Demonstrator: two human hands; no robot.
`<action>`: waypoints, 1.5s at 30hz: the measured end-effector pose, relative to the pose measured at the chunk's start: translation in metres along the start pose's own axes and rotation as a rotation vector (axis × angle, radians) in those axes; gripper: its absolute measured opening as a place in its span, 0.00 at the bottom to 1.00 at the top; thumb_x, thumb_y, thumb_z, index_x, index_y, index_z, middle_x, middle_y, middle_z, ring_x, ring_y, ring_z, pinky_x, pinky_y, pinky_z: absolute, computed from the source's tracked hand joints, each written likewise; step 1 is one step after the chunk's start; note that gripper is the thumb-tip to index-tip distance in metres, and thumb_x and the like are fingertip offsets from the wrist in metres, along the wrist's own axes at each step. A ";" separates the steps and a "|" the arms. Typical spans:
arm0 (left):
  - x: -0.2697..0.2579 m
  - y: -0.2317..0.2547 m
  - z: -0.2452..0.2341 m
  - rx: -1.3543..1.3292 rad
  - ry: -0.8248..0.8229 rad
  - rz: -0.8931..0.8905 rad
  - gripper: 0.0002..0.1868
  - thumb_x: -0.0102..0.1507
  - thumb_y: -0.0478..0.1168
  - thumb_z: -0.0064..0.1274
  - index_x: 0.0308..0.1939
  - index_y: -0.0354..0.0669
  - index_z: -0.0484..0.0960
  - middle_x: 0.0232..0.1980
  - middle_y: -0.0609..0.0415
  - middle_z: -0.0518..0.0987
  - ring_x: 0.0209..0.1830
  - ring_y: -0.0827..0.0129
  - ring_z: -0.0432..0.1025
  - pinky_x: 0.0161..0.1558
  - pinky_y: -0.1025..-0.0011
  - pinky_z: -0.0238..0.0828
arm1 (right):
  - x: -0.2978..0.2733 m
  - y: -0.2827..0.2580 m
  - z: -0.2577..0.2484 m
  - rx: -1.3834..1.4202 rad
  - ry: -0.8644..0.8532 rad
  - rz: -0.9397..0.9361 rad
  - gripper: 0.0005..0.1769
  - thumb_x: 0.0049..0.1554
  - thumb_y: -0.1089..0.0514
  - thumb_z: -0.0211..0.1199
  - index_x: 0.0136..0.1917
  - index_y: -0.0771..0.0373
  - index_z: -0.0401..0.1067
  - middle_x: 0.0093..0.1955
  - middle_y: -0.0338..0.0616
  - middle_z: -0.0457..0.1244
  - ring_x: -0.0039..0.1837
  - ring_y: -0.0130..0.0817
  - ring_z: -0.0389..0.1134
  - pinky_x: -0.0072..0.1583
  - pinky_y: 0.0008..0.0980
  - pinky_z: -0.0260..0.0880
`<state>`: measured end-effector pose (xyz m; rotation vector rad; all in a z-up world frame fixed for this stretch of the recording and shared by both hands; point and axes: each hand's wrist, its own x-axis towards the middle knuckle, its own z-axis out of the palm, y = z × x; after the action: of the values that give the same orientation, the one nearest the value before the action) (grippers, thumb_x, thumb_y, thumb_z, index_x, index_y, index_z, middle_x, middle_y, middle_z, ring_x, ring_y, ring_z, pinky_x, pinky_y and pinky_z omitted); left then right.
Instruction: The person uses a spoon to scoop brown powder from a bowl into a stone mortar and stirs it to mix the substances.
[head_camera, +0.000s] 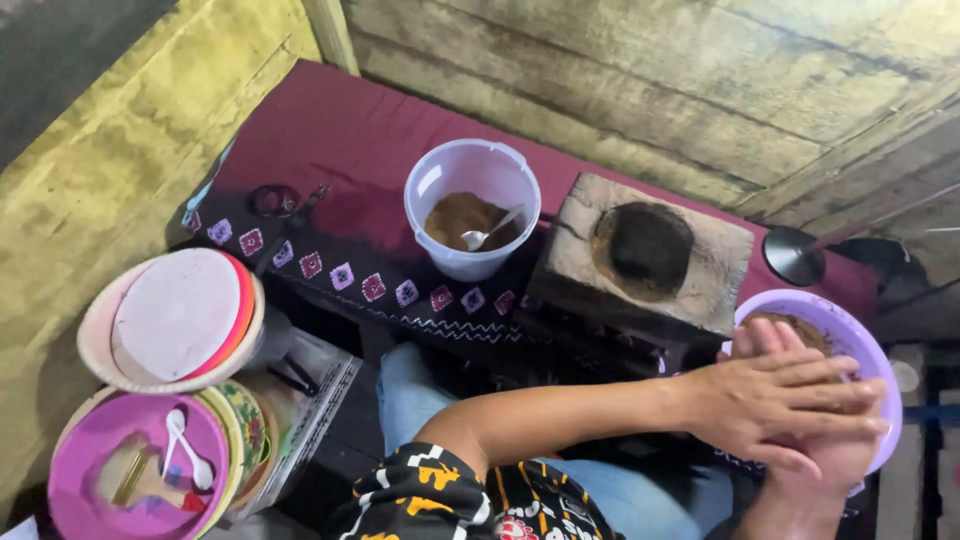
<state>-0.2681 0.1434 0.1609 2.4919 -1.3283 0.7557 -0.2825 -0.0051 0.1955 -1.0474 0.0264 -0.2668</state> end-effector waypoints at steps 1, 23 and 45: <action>-0.014 -0.005 0.005 -0.005 -0.002 -0.009 0.38 0.66 0.80 0.41 0.76 0.78 0.63 0.83 0.69 0.60 0.88 0.70 0.52 0.87 0.62 0.35 | -0.007 0.005 0.008 0.142 0.025 0.091 0.41 0.59 0.36 0.53 0.70 0.74 0.70 0.77 0.74 0.59 0.80 0.65 0.59 0.74 0.63 0.56; -0.114 0.030 0.010 -0.166 0.040 -0.164 0.37 0.67 0.69 0.31 0.77 0.68 0.65 0.84 0.60 0.59 0.89 0.61 0.56 0.88 0.61 0.51 | -0.087 0.079 -0.004 0.552 -0.391 0.597 0.46 0.69 0.34 0.43 0.80 0.77 0.48 0.82 0.73 0.44 0.83 0.62 0.45 0.78 0.56 0.41; -0.290 -0.111 -0.135 -0.520 0.598 -0.952 0.15 0.71 0.36 0.44 0.58 0.35 0.80 0.60 0.46 0.81 0.63 0.57 0.75 0.68 0.62 0.70 | -0.047 0.115 0.108 -0.939 -0.199 0.001 0.09 0.67 0.65 0.57 0.57 0.69 0.75 0.50 0.48 0.70 0.53 0.29 0.68 0.55 0.24 0.66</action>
<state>-0.3558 0.4682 0.1256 1.8874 -0.0517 0.6859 -0.2880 0.1520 0.1464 -2.0039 -0.0320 -0.1397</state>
